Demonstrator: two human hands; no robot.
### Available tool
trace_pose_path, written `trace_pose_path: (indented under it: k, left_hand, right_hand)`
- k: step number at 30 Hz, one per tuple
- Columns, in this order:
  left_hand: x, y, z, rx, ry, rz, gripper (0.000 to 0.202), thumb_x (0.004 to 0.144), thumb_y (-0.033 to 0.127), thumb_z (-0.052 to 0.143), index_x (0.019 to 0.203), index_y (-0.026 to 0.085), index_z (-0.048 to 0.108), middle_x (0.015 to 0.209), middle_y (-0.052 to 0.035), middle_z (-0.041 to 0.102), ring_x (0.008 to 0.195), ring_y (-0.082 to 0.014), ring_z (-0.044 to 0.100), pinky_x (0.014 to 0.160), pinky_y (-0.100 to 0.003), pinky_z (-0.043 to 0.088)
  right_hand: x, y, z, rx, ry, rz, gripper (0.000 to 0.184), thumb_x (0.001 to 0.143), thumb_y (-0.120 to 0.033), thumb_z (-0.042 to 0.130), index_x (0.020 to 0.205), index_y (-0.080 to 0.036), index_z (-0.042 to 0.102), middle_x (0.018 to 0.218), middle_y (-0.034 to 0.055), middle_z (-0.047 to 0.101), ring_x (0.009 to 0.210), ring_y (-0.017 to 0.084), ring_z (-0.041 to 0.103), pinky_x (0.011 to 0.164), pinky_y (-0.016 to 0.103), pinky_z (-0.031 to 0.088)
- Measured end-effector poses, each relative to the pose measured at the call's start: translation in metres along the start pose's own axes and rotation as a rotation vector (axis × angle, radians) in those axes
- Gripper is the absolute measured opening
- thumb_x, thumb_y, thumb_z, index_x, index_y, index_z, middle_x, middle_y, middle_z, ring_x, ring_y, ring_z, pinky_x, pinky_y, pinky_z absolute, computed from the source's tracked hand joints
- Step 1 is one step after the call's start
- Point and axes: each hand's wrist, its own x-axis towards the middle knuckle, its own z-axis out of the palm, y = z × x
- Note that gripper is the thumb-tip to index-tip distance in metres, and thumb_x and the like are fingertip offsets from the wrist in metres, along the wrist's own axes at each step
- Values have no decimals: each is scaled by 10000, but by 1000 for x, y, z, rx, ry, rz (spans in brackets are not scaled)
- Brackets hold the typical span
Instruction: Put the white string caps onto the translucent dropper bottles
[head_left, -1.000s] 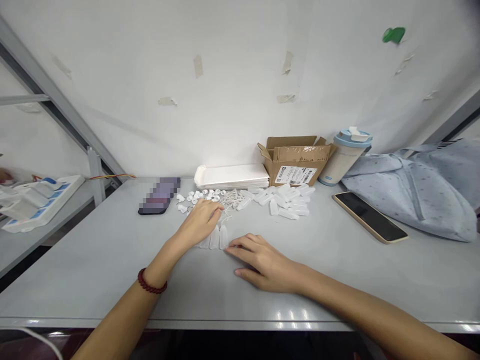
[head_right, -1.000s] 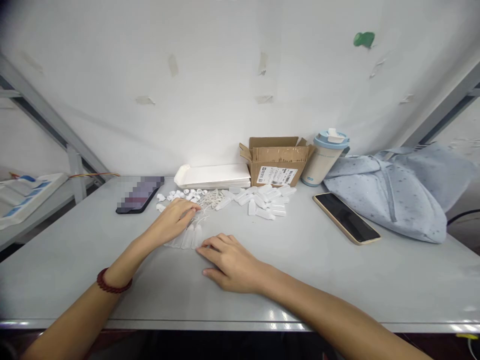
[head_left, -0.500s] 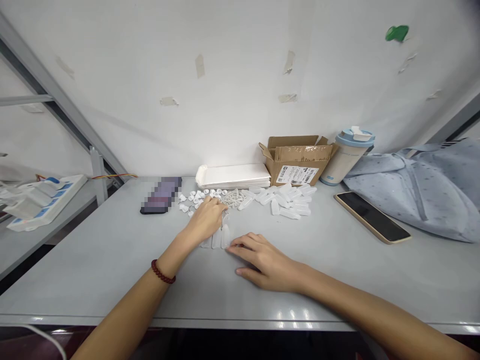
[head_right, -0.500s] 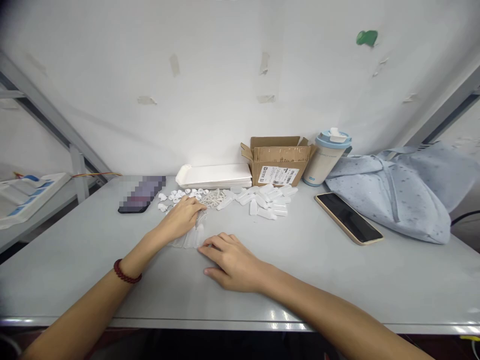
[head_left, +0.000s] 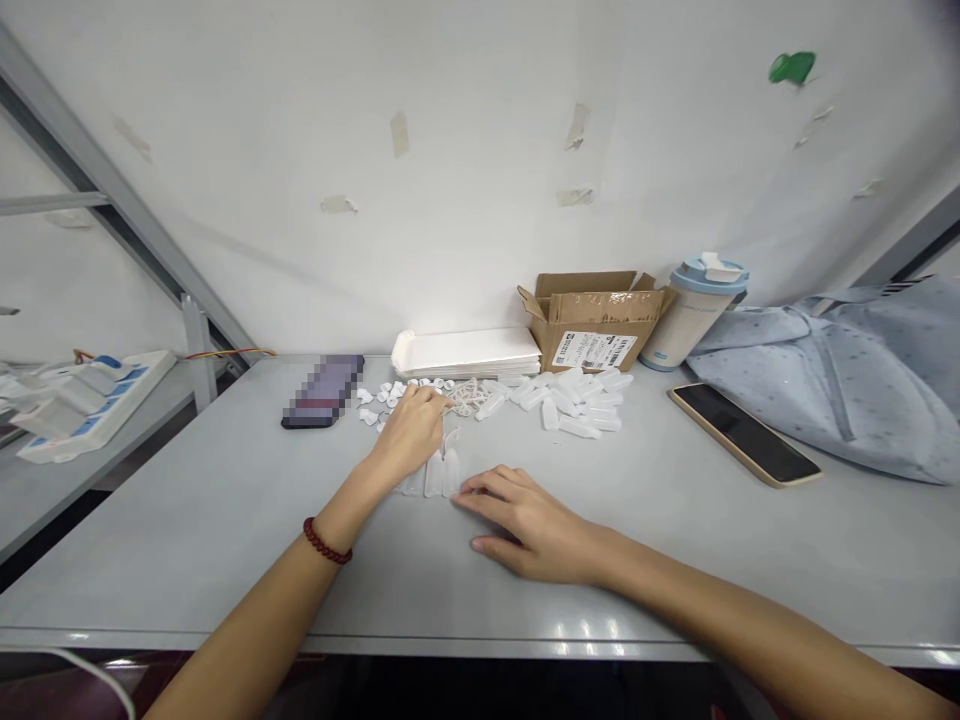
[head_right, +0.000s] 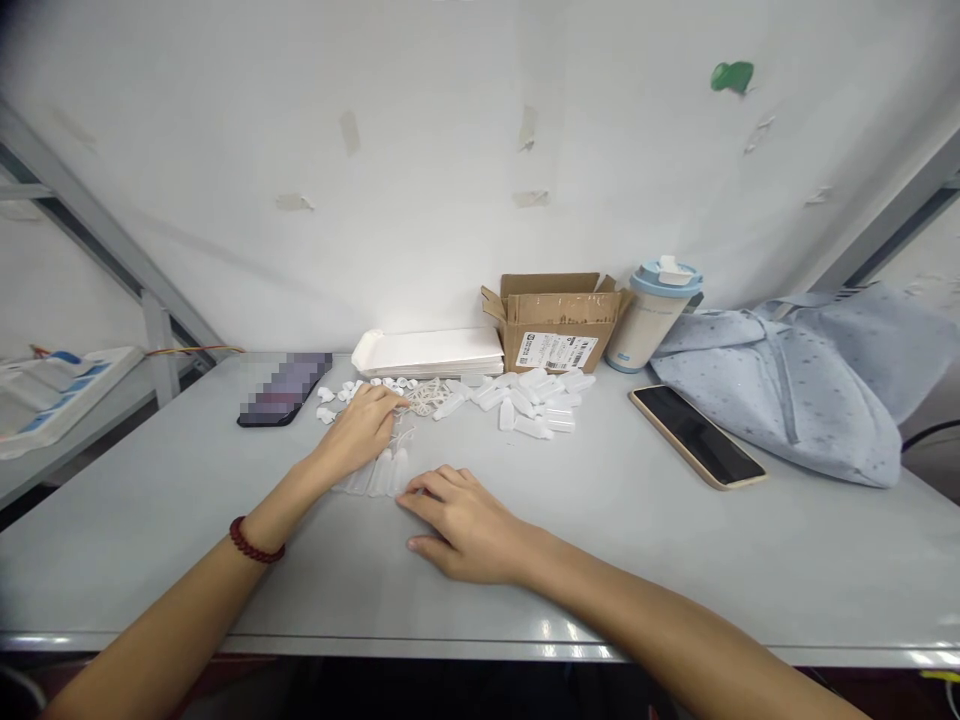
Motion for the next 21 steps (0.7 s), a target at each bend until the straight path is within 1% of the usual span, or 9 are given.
trace_pose_path:
  k: [4, 7, 10, 13, 16, 18, 21]
  left_hand:
    - [0, 0, 2, -91, 49, 118, 412, 802, -8, 364, 1072, 122, 648, 1072, -93, 626, 1045, -247, 455, 940, -387, 429]
    - [1, -1, 7, -96, 9, 160, 430, 780, -23, 375, 1064, 143, 652, 1106, -70, 631, 1053, -249, 447, 946, -407, 420]
    - [2, -2, 10, -90, -29, 166, 445, 770, -24, 376, 1063, 156, 659, 1107, -64, 642, 1061, -257, 447, 935, -421, 423]
    - [3, -4, 10, -124, -22, 154, 459, 767, -17, 370, 1085, 150, 656, 1123, -70, 644, 1071, -256, 455, 952, -424, 418]
    - [5, -7, 8, -211, 52, 88, 469, 770, -7, 362, 1107, 147, 650, 1146, -74, 636, 1088, -253, 461, 981, -433, 407]
    - [6, -8, 7, -269, 104, 26, 475, 770, 0, 359, 1122, 146, 644, 1167, -75, 627, 1106, -254, 460, 999, -445, 397]
    - [7, -12, 5, -310, 147, -30, 493, 764, 8, 361, 1169, 128, 615, 1220, -84, 601, 1146, -253, 451, 1023, -450, 381]
  right_hand:
    - [1, 1, -2, 47, 66, -24, 329, 882, -243, 534, 1190, -132, 565, 1144, 127, 586, 1044, 221, 531, 905, 376, 447]
    - [3, 4, -6, 60, 147, -29, 261, 916, -236, 481, 1131, -129, 583, 1083, 134, 605, 1013, 209, 562, 888, 354, 474]
    - [4, 9, -10, 19, 212, -17, 235, 928, -242, 460, 1099, -138, 584, 1058, 133, 612, 997, 215, 570, 874, 372, 491]
    - [4, 16, -12, -48, 250, 3, 224, 925, -238, 460, 1093, -153, 580, 1062, 130, 614, 990, 222, 572, 863, 393, 501]
    - [5, 27, -14, -155, 295, 7, 232, 922, -226, 454, 1103, -145, 575, 1080, 143, 607, 995, 229, 571, 852, 397, 504]
    - [7, 37, -16, -281, 313, 3, 246, 918, -214, 449, 1114, -127, 570, 1132, 172, 586, 1026, 248, 556, 850, 415, 499]
    - [15, 54, -21, -522, 267, 19, 279, 905, -150, 431, 1157, -123, 549, 1262, 203, 529, 1101, 299, 514, 831, 466, 482]
